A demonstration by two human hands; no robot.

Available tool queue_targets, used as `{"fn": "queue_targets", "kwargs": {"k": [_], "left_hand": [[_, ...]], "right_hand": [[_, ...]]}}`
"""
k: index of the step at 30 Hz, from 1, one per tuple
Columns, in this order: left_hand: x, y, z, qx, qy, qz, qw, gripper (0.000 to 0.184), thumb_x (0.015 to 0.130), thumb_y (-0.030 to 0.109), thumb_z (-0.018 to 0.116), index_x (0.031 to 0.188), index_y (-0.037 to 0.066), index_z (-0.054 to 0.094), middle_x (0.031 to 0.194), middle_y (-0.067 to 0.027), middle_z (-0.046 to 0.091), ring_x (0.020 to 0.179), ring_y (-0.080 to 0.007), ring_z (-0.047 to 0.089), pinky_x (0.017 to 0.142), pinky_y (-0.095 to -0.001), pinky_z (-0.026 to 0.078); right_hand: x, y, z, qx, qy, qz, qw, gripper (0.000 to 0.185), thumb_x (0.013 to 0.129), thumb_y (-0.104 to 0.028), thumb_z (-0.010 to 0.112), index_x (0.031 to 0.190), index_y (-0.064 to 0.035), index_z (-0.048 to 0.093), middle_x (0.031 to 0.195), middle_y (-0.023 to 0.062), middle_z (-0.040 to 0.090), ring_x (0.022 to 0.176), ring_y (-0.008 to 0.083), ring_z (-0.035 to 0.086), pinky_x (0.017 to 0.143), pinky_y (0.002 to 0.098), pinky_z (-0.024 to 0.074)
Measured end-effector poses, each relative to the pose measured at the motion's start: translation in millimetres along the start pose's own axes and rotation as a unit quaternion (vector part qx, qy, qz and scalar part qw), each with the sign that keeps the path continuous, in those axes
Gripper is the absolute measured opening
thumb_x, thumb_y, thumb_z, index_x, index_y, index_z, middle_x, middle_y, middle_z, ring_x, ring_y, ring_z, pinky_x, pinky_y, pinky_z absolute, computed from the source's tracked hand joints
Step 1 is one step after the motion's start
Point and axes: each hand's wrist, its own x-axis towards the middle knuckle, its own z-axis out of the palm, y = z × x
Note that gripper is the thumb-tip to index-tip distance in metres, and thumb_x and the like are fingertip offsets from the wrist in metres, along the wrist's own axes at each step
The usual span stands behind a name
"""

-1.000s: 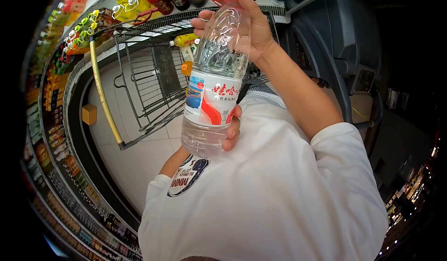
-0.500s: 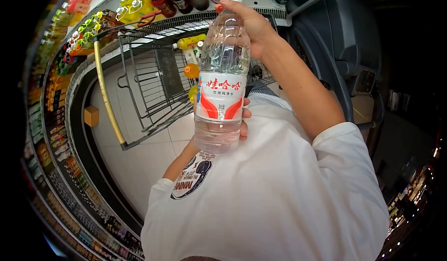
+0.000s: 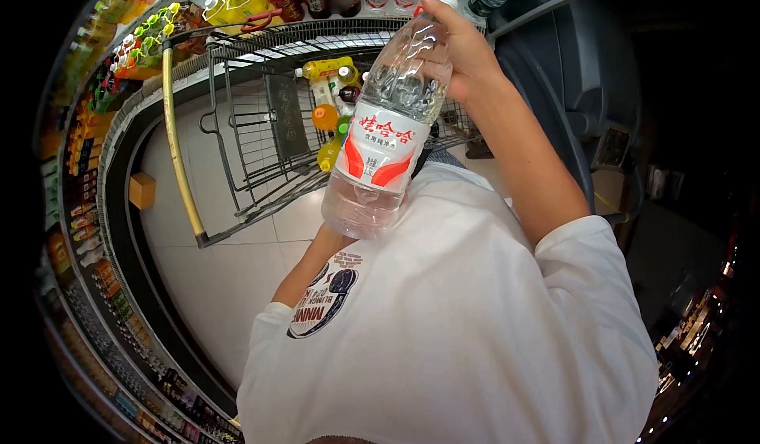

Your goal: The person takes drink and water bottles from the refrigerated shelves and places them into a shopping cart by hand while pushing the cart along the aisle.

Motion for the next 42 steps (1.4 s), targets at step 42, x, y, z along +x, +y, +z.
{"fn": "queue_targets", "kwargs": {"k": [42], "left_hand": [[-173.4,239.4,-86.2,0.563,0.615,0.331,0.441,0.041,0.090,0.041,0.064,0.093,0.001,0.058,0.077,-0.0048,0.061,0.056,-0.0102,0.057,0.051,-0.0251,0.046]], "right_hand": [[134.4,130.8,-151.7,-0.573,0.090,-0.314,0.752,0.050,0.083,-0.025,0.079,0.124,-0.0032,0.061,0.102,0.0162,0.070,0.091,0.0242,0.070,0.080,0.0332,0.0531]]}}
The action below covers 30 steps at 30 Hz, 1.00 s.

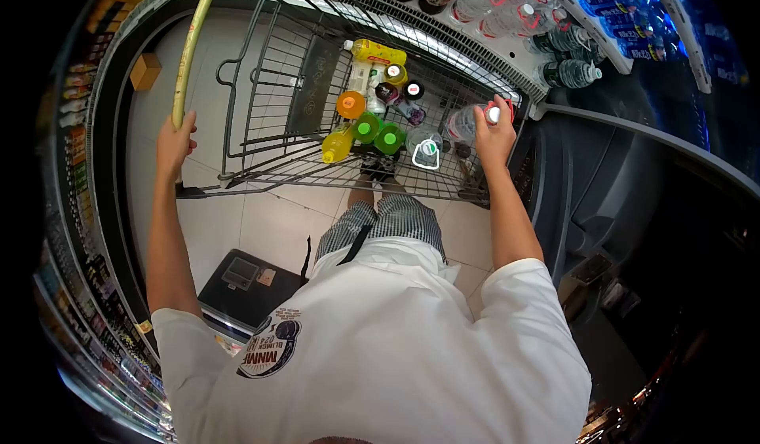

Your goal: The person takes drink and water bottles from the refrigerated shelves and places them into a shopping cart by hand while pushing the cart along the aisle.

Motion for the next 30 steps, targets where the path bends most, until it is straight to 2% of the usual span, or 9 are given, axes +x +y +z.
{"fn": "queue_targets", "kwargs": {"k": [3,7,8,11,12,15,20,23,30], "left_hand": [[-0.3,2.1,-0.1,-0.023,0.001,-0.014,1.000,0.041,0.091,0.040,0.064,0.097,0.001,0.058,0.080,-0.0048,0.062,0.056,-0.0102,0.056,0.051,-0.0248,0.046],[-1.2,7.8,-0.2,-0.031,-0.002,-0.029,0.999,0.040,0.091,0.039,0.063,0.102,0.001,0.060,0.082,-0.0054,0.063,0.056,-0.0100,0.056,0.051,-0.0249,0.046],[-1.8,7.4,-0.6,-0.033,-0.003,-0.033,0.999,0.040,0.092,0.039,0.063,0.103,0.001,0.060,0.082,-0.0056,0.064,0.056,-0.0100,0.056,0.051,-0.0248,0.046],[0.2,4.7,-3.2,-0.028,-0.022,-0.037,0.999,0.046,0.093,0.045,0.060,0.111,0.002,0.059,0.087,-0.0068,0.064,0.059,-0.0098,0.058,0.052,-0.0230,0.047],[0.7,6.4,-4.8,-0.032,-0.029,-0.053,0.998,0.046,0.093,0.046,0.060,0.110,0.003,0.059,0.087,-0.0069,0.065,0.060,-0.0099,0.058,0.052,-0.0230,0.047],[3.3,12.9,-7.8,-0.044,-0.045,-0.081,0.995,0.046,0.093,0.048,0.060,0.108,0.004,0.060,0.088,-0.0073,0.066,0.061,-0.0104,0.060,0.053,-0.0228,0.047],[5.3,2.5,-6.4,-0.051,-0.046,-0.081,0.994,0.048,0.092,0.051,0.060,0.108,0.006,0.060,0.089,-0.0069,0.066,0.062,-0.0110,0.060,0.055,-0.0236,0.047],[5.5,4.2,-5.3,-0.060,-0.047,-0.094,0.993,0.049,0.091,0.052,0.060,0.109,0.007,0.061,0.089,-0.0058,0.065,0.068,-0.0118,0.061,0.059,-0.0254,0.047],[7.5,5.2,-4.7,-0.046,-0.050,-0.107,0.992,0.049,0.090,0.049,0.062,0.110,0.004,0.062,0.089,-0.0069,0.066,0.074,-0.0146,0.062,0.063,-0.0297,0.049]], "right_hand": [[4.4,10.1,35.1,-0.017,0.008,0.006,1.000,0.050,0.083,-0.026,0.079,0.124,-0.0037,0.061,0.101,0.0164,0.071,0.091,0.0247,0.070,0.080,0.0336,0.0531],[-1.0,35.9,84.0,-0.041,-0.065,-0.023,0.997,0.054,0.081,-0.027,0.079,0.127,-0.0061,0.059,0.106,0.0196,0.069,0.095,0.0322,0.069,0.081,0.0384,0.0535],[-2.8,39.7,91.4,-0.058,-0.129,0.003,0.990,0.056,0.081,-0.026,0.079,0.129,-0.0087,0.058,0.108,0.0197,0.068,0.098,0.0352,0.068,0.083,0.0405,0.0529],[6.5,21.5,96.2,-0.044,-0.226,0.016,0.973,0.056,0.081,-0.026,0.078,0.131,-0.0119,0.058,0.108,0.0187,0.069,0.099,0.0357,0.066,0.085,0.0411,0.0521],[10.5,11.4,91.6,-0.032,-0.265,0.052,0.962,0.056,0.081,-0.027,0.078,0.132,-0.0151,0.058,0.110,0.0184,0.068,0.101,0.0366,0.065,0.086,0.0425,0.0516],[10.6,14.4,81.3,-0.095,-0.258,-0.020,0.961,0.055,0.081,-0.029,0.077,0.131,-0.0166,0.059,0.111,0.0182,0.067,0.101,0.0365,0.065,0.086,0.0435,0.0513],[-3.7,26.3,56.2,-0.112,-0.184,0.113,0.970,0.055,0.079,-0.034,0.071,0.129,-0.0167,0.057,0.108,0.0183,0.067,0.102,0.0386,0.063,0.088,0.0461,0.0493],[-11.2,32.6,51.7,-0.095,-0.161,0.130,0.974,0.055,0.079,-0.035,0.072,0.128,-0.0164,0.056,0.108,0.0196,0.066,0.102,0.0389,0.063,0.087,0.0456,0.0494],[7.6,12.8,66.5,-0.134,-0.262,0.157,0.943,0.063,0.077,-0.041,0.076,0.132,-0.0208,0.053,0.115,0.0169,0.064,0.109,0.0376,0.062,0.088,0.0475,0.0503]]}}
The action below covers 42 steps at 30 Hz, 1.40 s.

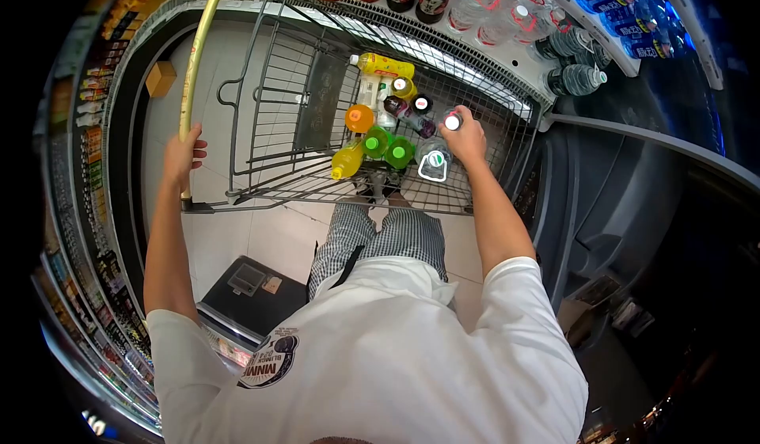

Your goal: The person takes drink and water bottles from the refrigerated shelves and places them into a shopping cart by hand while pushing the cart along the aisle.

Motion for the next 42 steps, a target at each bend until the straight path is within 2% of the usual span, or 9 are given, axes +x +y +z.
{"fn": "queue_targets", "kwargs": {"k": [13,16,19,22,24,30,33,36,42], "left_hand": [[2.8,-5.2,-2.7,-0.021,-0.022,-0.001,1.000,0.041,0.091,0.043,0.062,0.105,0.005,0.062,0.088,-0.0067,0.066,0.074,-0.0152,0.062,0.064,-0.0310,0.050],[5.5,-7.2,-3.5,-0.032,-0.035,0.001,0.999,0.042,0.091,0.041,0.062,0.107,0.002,0.062,0.088,-0.0080,0.066,0.074,-0.0163,0.061,0.064,-0.0326,0.050],[4.1,-6.0,-2.8,-0.029,-0.028,0.005,0.999,0.041,0.091,0.040,0.063,0.104,0.001,0.063,0.086,-0.0082,0.065,0.073,-0.0165,0.061,0.062,-0.0323,0.050],[2.7,-6.9,-1.7,-0.030,-0.009,0.017,0.999,0.040,0.090,0.039,0.064,0.096,-0.001,0.063,0.078,-0.0071,0.064,0.066,-0.0158,0.061,0.056,-0.0320,0.049],[3.3,-7.5,-0.2,-0.022,0.005,0.023,0.999,0.039,0.089,0.037,0.064,0.094,-0.001,0.063,0.075,-0.0070,0.064,0.062,-0.0156,0.060,0.053,-0.0317,0.048],[3.1,-7.5,1.8,-0.034,0.003,0.032,0.999,0.034,0.089,0.033,0.064,0.090,-0.001,0.062,0.070,-0.0075,0.061,0.056,-0.0152,0.059,0.046,-0.0289,0.046],[5.9,-12.6,3.9,-0.051,-0.001,0.036,0.998,0.034,0.089,0.032,0.064,0.088,-0.002,0.062,0.068,-0.0075,0.061,0.055,-0.0152,0.060,0.045,-0.0284,0.045],[2.0,-10.3,3.1,-0.056,0.006,0.043,0.997,0.034,0.087,0.030,0.064,0.084,-0.003,0.061,0.067,-0.0082,0.061,0.054,-0.0153,0.060,0.044,-0.0291,0.046],[4.5,-13.0,3.8,-0.048,0.019,0.073,0.996,0.031,0.085,0.027,0.062,0.081,-0.004,0.061,0.065,-0.0085,0.061,0.052,-0.0152,0.060,0.043,-0.0296,0.045]], "right_hand": [[-24.9,48.5,-29.3,0.059,0.076,0.017,0.995,0.076,0.078,-0.040,0.076,0.141,-0.0117,0.046,0.129,0.0232,0.056,0.118,0.0383,0.055,0.097,0.0440,0.0466],[-52.8,71.9,-50.5,0.062,0.121,0.052,0.989,0.067,0.081,-0.039,0.072,0.137,-0.0078,0.050,0.124,0.0207,0.060,0.116,0.0370,0.057,0.096,0.0443,0.0463],[-88.6,94.5,-58.0,0.101,0.180,0.072,0.976,0.047,0.083,-0.029,0.072,0.121,-0.0049,0.060,0.111,0.0166,0.065,0.092,0.0280,0.067,0.084,0.0405,0.0516],[-123.7,120.4,-44.5,0.000,0.232,0.091,0.968,0.038,0.083,-0.029,0.070,0.111,-0.0043,0.063,0.108,0.0170,0.065,0.102,0.0340,0.062,0.090,0.0427,0.0481],[-148.1,119.1,-39.1,-0.021,0.210,0.162,0.964,0.038,0.083,-0.029,0.070,0.113,-0.0070,0.063,0.119,0.0182,0.059,0.115,0.0359,0.054,0.097,0.0433,0.0441],[-180.7,107.1,-10.1,0.096,0.089,0.366,0.921,0.052,0.087,-0.032,0.070,0.127,-0.0014,0.057,0.117,0.0209,0.061,0.115,0.0366,0.057,0.098,0.0400,0.0454],[-167.1,148.6,36.3,0.313,0.034,0.404,0.859,0.042,0.089,-0.032,0.068,0.112,0.0024,0.061,0.095,0.0159,0.065,0.085,0.0305,0.066,0.073,0.0436,0.0539],[-163.2,145.3,40.8,0.387,-0.014,0.365,0.847,0.038,0.090,-0.031,0.066,0.106,0.0036,0.062,0.089,0.0139,0.064,0.074,0.0271,0.064,0.063,0.0409,0.0545],[-167.5,117.9,22.3,0.393,-0.026,0.388,0.833,0.045,0.094,-0.029,0.061,0.120,0.0074,0.056,0.110,0.0230,0.064,0.091,0.0336,0.067,0.076,0.0430,0.0580]]}}
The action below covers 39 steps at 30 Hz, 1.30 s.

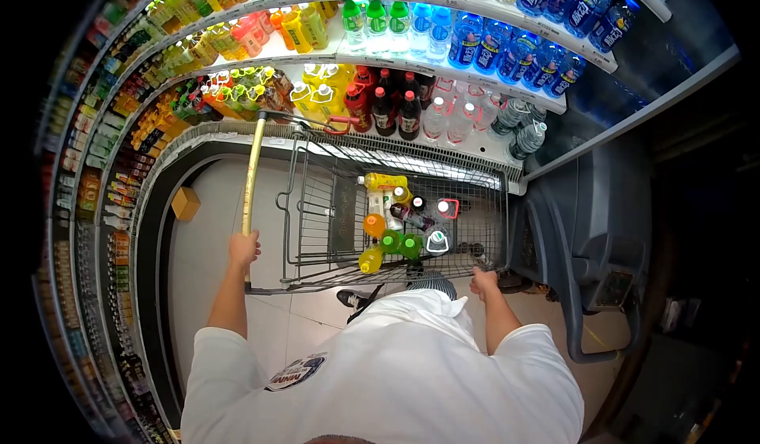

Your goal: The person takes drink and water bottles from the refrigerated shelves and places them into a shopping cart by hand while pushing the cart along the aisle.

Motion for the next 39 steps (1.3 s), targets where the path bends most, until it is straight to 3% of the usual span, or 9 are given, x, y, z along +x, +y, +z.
{"fn": "queue_targets", "kwargs": {"k": [2,8,11,17,23,26,32,39], "left_hand": [[4.2,-4.7,0.3,-0.004,0.001,0.007,1.000,0.030,0.085,0.026,0.061,0.081,-0.003,0.061,0.064,-0.0083,0.061,0.052,-0.0154,0.060,0.043,-0.0300,0.045],[19.9,-17.7,-11.9,0.002,0.006,0.031,1.000,0.028,0.086,0.026,0.060,0.078,-0.001,0.061,0.062,-0.0073,0.060,0.051,-0.0162,0.059,0.045,-0.0319,0.046],[22.0,-20.2,-14.4,0.027,0.013,0.041,0.999,0.029,0.086,0.027,0.061,0.076,0.000,0.061,0.060,-0.0075,0.060,0.050,-0.0173,0.060,0.047,-0.0332,0.047],[32.7,-33.2,-28.5,0.038,0.021,0.053,0.998,0.030,0.086,0.027,0.061,0.077,-0.001,0.062,0.061,-0.0088,0.061,0.051,-0.0190,0.060,0.050,-0.0352,0.049],[35.1,-64.4,-43.3,-0.012,0.014,0.041,0.999,0.028,0.086,0.025,0.061,0.080,-0.003,0.062,0.064,-0.0098,0.062,0.052,-0.0187,0.061,0.049,-0.0335,0.049],[25.1,-78.0,-51.0,-0.029,0.018,0.024,0.999,0.026,0.086,0.023,0.061,0.081,-0.003,0.061,0.064,-0.0093,0.061,0.051,-0.0179,0.060,0.048,-0.0328,0.048],[-3.7,-93.7,-65.8,-0.064,0.024,-0.010,0.998,0.024,0.087,0.022,0.060,0.084,-0.002,0.060,0.065,-0.0079,0.060,0.050,-0.0168,0.059,0.045,-0.0322,0.046],[-23.2,-130.9,-79.1,-0.072,0.055,-0.034,0.995,0.025,0.087,0.022,0.060,0.087,-0.003,0.060,0.066,-0.0088,0.061,0.052,-0.0182,0.060,0.048,-0.0331,0.048]], "right_hand": [[-8.4,-5.9,0.4,-0.004,-0.014,0.009,1.000,0.049,0.095,-0.029,0.060,0.126,0.0081,0.053,0.120,0.0262,0.061,0.101,0.0353,0.065,0.082,0.0436,0.0573],[-38.9,-19.5,18.5,-0.017,-0.034,0.032,0.999,0.050,0.096,-0.028,0.058,0.133,0.0048,0.048,0.122,0.0285,0.058,0.104,0.0388,0.063,0.088,0.0427,0.0557],[-24.4,-14.8,21.7,0.121,-0.064,0.078,0.988,0.053,0.094,-0.028,0.058,0.137,-0.0003,0.045,0.128,0.0307,0.052,0.108,0.0423,0.061,0.089,0.0442,0.0551],[-7.4,-0.9,48.2,0.227,-0.047,0.108,0.967,0.044,0.091,-0.030,0.061,0.126,-0.0047,0.051,0.123,0.0282,0.052,0.102,0.0415,0.061,0.088,0.0490,0.0549],[-2.7,5.1,69.0,0.251,-0.066,0.121,0.958,0.045,0.090,-0.030,0.063,0.125,-0.0043,0.049,0.120,0.0265,0.052,0.098,0.0386,0.061,0.084,0.0473,0.0558],[-7.6,0.5,82.9,0.235,-0.036,0.141,0.961,0.043,0.093,-0.028,0.062,0.125,-0.0026,0.049,0.120,0.0270,0.054,0.101,0.0385,0.061,0.086,0.0463,0.0558],[-46.7,-25.8,97.5,0.088,-0.045,0.086,0.991,0.041,0.099,-0.021,0.055,0.134,-0.0002,0.045,0.124,0.0289,0.054,0.102,0.0358,0.064,0.083,0.0400,0.0592],[-62.0,-48.9,114.4,-0.023,-0.063,0.048,0.997,0.048,0.097,-0.023,0.057,0.135,0.0018,0.043,0.122,0.0304,0.055,0.097,0.0348,0.066,0.078,0.0388,0.0606]]}}
